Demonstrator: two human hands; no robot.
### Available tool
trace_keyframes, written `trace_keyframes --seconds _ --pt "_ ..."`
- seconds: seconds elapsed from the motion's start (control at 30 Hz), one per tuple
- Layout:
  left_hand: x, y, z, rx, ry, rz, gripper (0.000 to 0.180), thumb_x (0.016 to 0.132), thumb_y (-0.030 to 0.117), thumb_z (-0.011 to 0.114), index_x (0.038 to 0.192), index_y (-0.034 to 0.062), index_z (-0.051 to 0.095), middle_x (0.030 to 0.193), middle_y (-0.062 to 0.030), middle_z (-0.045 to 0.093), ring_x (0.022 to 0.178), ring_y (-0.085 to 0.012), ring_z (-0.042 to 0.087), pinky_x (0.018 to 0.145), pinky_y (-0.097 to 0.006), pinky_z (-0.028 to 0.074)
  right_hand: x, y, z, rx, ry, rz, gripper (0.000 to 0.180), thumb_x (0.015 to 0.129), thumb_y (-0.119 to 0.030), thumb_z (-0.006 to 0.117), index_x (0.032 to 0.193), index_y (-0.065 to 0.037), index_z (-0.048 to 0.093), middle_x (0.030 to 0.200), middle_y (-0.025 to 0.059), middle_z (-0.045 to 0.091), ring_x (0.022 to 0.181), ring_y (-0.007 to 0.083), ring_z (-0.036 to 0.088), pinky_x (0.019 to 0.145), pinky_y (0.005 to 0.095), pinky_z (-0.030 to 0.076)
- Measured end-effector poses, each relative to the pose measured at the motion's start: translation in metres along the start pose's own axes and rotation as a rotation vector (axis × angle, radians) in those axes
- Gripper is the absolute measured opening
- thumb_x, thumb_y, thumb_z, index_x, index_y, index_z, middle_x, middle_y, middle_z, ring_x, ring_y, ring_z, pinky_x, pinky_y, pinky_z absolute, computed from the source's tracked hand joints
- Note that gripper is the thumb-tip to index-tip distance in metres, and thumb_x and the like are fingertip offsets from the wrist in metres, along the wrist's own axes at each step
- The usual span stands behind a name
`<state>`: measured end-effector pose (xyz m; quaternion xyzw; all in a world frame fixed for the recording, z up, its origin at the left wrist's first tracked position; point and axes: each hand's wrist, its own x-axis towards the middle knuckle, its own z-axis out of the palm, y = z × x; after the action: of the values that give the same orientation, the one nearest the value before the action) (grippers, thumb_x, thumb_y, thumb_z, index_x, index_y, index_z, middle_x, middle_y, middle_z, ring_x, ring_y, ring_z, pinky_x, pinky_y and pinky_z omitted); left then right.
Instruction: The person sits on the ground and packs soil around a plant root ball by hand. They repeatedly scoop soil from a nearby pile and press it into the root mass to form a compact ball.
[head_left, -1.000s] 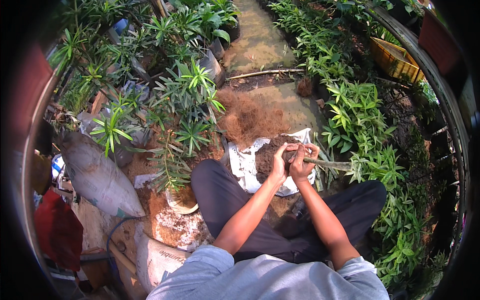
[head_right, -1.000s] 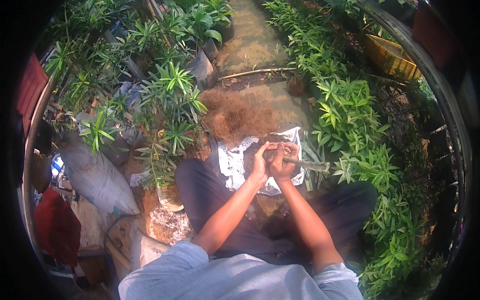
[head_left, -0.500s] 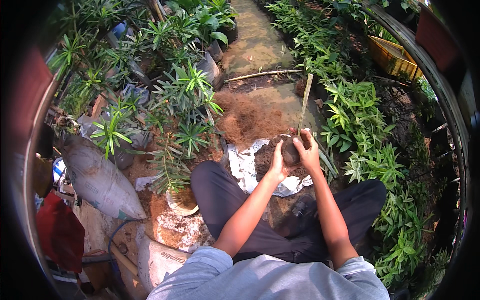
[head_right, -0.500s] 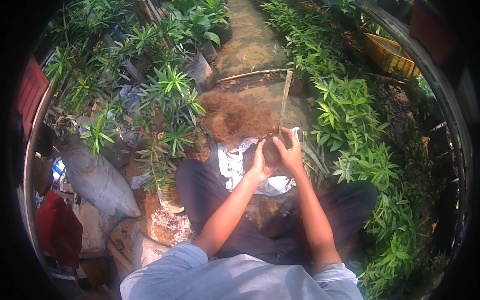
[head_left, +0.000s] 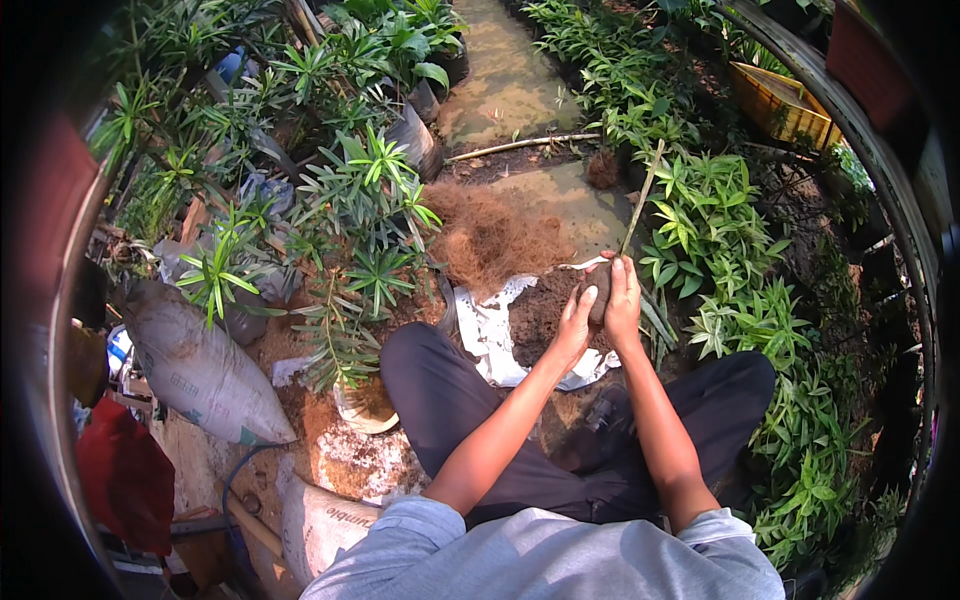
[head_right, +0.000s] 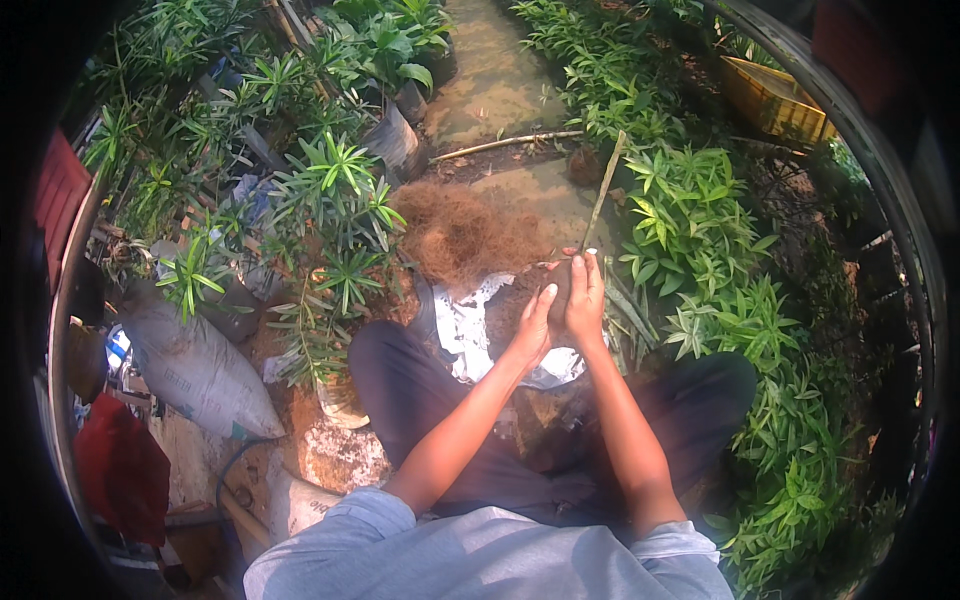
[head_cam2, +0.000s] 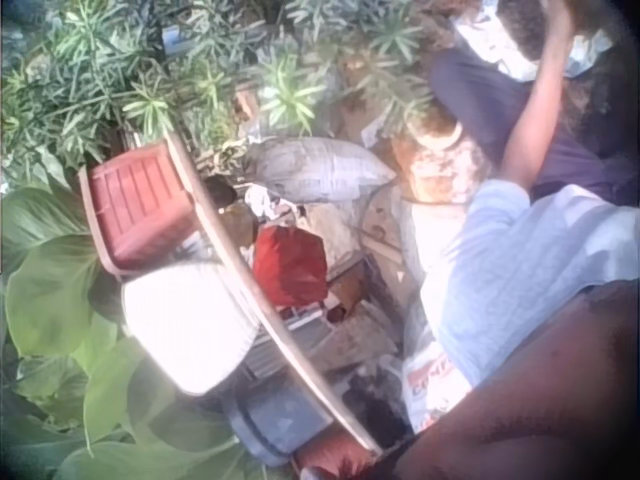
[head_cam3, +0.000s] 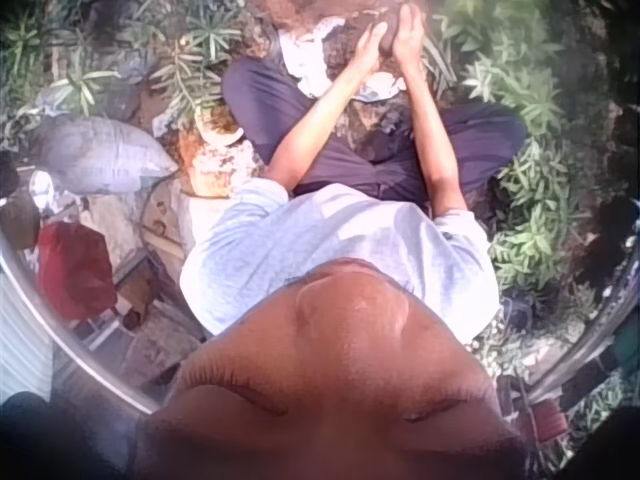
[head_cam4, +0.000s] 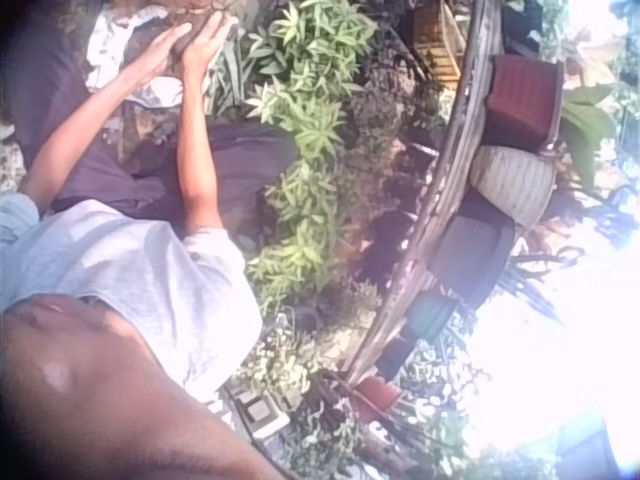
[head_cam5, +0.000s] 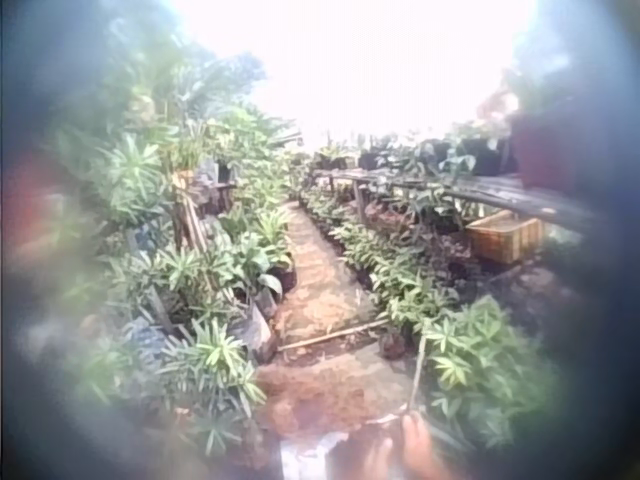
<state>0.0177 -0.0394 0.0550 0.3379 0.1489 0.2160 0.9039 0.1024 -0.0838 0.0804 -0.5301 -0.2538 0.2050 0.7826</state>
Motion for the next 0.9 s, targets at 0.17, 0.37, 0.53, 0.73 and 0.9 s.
trace_keyframes --seconds 0.17,0.37,0.53,0.73,0.9 --pt "-0.004 0.016 0.012 -0.058 -0.04 -0.038 0.067 0.1 0.057 0.044 0.149 0.0127 0.035 0.148 -0.005 0.042 0.135 -0.019 0.043 0.112 -0.038 0.037 0.001 -0.007 0.003 0.016 0.014 0.032 0.036 0.107 -0.031 0.04 0.122 -0.002 0.053 0.096 0.0085 0.064 0.086 0.0159 0.062 0.08 0.0295 0.051" --pt "-0.002 0.015 0.014 -0.127 0.069 -0.072 0.06 0.102 0.049 0.045 0.148 0.0119 0.038 0.15 -0.0059 0.042 0.136 -0.0198 0.045 0.111 -0.039 0.039 -0.004 0.013 -0.004 -0.318 0.012 -0.15 0.033 0.105 -0.027 0.048 0.124 -0.001 0.053 0.1 0.0077 0.065 0.096 0.0144 0.06 0.091 0.0289 0.046" --pt "0.001 0.003 -0.002 -0.022 -0.018 -0.032 0.052 0.104 0.038 0.047 0.15 0.0164 0.037 0.15 -0.005 0.041 0.138 -0.0185 0.04 0.112 -0.037 0.037 -0.003 0.0 0.001 -0.177 -0.026 -0.036 0.035 0.105 -0.03 0.048 0.123 0.0 0.053 0.1 0.0082 0.065 0.088 0.0138 0.061 0.082 0.0279 0.049" --pt "0.002 0.013 0.004 0.067 0.103 -0.115 0.075 0.097 0.062 0.041 0.155 0.0171 0.024 0.156 -0.0098 0.033 0.14 -0.0236 0.036 0.114 -0.043 0.03 0.011 -0.004 -0.014 -0.074 0.049 0.156 0.048 0.106 -0.044 0.041 0.118 -0.001 0.057 0.095 0.0069 0.066 0.085 0.0141 0.061 0.078 0.0283 0.05" --pt "0.009 0.027 -0.003 0.171 0.188 -0.011 0.086 0.093 0.073 0.031 0.155 0.0135 0.027 0.158 -0.0138 0.029 0.144 -0.0268 0.028 0.117 -0.05 0.016 0.01 -0.002 -0.011 -0.355 0.11 0.3 0.061 0.105 -0.053 0.034 0.116 0.001 0.059 0.104 0.0113 0.063 0.093 0.0169 0.057 0.088 0.0284 0.045"
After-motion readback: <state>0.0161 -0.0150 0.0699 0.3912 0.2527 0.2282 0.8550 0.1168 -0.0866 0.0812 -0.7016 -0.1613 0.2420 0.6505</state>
